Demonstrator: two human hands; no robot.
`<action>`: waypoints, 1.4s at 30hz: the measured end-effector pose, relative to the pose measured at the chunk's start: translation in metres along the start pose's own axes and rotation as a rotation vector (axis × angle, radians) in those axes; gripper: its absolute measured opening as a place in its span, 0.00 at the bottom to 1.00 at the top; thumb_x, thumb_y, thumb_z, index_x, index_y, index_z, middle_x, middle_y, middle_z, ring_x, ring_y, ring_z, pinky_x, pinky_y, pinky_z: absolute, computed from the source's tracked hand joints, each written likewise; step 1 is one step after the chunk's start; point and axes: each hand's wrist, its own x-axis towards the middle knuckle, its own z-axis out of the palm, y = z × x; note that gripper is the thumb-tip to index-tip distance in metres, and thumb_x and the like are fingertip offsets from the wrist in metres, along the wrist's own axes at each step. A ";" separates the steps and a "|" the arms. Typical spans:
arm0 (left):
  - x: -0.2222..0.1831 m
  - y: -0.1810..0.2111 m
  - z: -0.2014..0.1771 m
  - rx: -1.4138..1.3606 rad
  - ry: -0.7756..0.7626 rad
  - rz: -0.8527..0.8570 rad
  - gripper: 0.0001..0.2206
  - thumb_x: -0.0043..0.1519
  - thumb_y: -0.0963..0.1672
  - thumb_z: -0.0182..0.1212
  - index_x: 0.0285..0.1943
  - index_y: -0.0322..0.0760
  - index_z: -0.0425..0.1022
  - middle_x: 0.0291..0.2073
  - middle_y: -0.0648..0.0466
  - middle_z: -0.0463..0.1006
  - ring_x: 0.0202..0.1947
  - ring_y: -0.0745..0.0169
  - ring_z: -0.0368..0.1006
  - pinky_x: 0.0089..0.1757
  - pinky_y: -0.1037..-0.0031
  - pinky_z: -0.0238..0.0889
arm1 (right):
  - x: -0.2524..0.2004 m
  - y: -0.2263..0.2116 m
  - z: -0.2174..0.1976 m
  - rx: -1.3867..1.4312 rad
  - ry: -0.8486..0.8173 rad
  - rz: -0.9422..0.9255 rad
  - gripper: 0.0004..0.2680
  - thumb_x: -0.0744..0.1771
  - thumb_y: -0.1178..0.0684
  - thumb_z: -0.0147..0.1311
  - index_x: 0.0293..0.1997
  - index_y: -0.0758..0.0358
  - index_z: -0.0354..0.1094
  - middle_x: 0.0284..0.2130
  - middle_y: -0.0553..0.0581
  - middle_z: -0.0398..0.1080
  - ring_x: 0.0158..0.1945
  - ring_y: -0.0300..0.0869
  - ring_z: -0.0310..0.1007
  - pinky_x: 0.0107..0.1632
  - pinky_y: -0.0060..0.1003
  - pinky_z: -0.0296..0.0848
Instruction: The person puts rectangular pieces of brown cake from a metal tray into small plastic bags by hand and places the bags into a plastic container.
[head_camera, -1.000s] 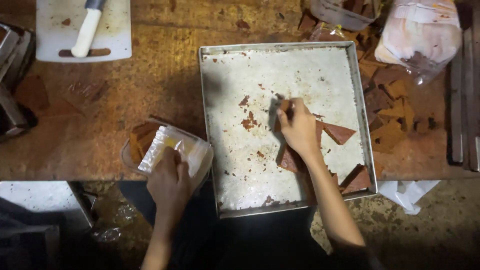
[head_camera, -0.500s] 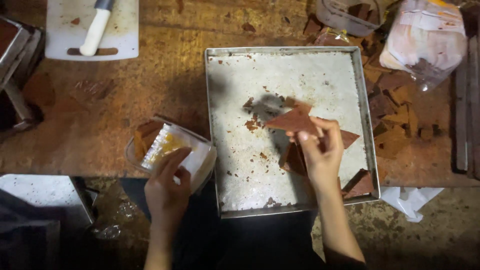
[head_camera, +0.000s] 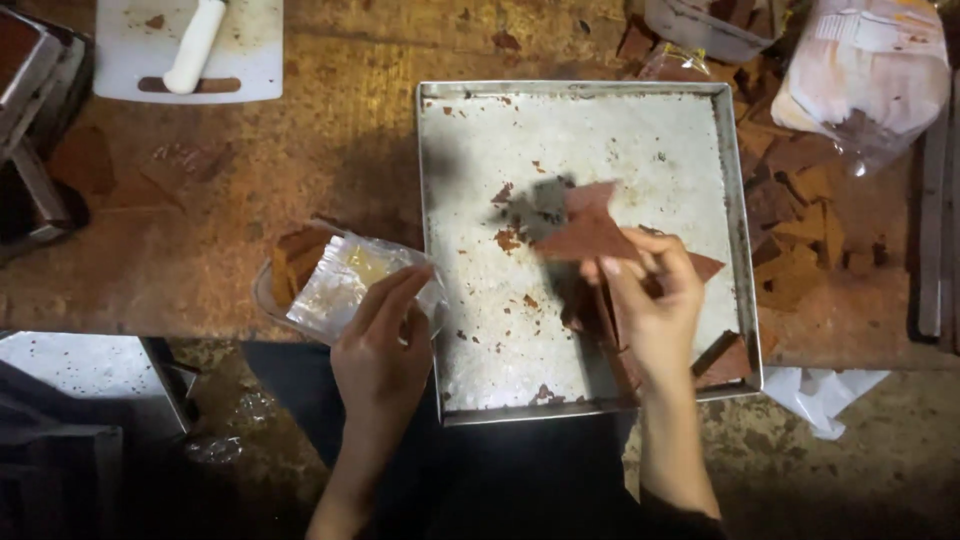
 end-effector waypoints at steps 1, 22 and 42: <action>-0.001 -0.001 0.001 -0.012 0.002 0.018 0.17 0.58 0.37 0.60 0.50 0.52 0.84 0.45 0.64 0.83 0.38 0.56 0.82 0.36 0.70 0.74 | 0.000 -0.005 0.007 -0.386 -0.007 -0.203 0.12 0.66 0.66 0.60 0.55 0.74 0.68 0.35 0.68 0.74 0.36 0.48 0.78 0.41 0.44 0.80; -0.102 0.016 0.121 -1.119 -0.387 -0.282 0.08 0.67 0.35 0.51 0.52 0.31 0.72 0.47 0.48 0.72 0.47 0.62 0.71 0.51 0.74 0.65 | -0.035 -0.011 0.055 -0.909 -0.590 -0.176 0.20 0.60 0.76 0.38 0.54 0.64 0.55 0.45 0.61 0.70 0.42 0.47 0.78 0.50 0.36 0.83; -0.008 -0.027 -0.006 -0.092 -0.481 -0.108 0.35 0.60 0.57 0.65 0.70 0.36 0.61 0.56 0.38 0.73 0.53 0.28 0.73 0.46 0.40 0.68 | -0.002 0.062 0.073 -0.518 -0.741 0.391 0.18 0.67 0.61 0.56 0.65 0.67 0.57 0.36 0.59 0.75 0.31 0.39 0.70 0.30 0.26 0.70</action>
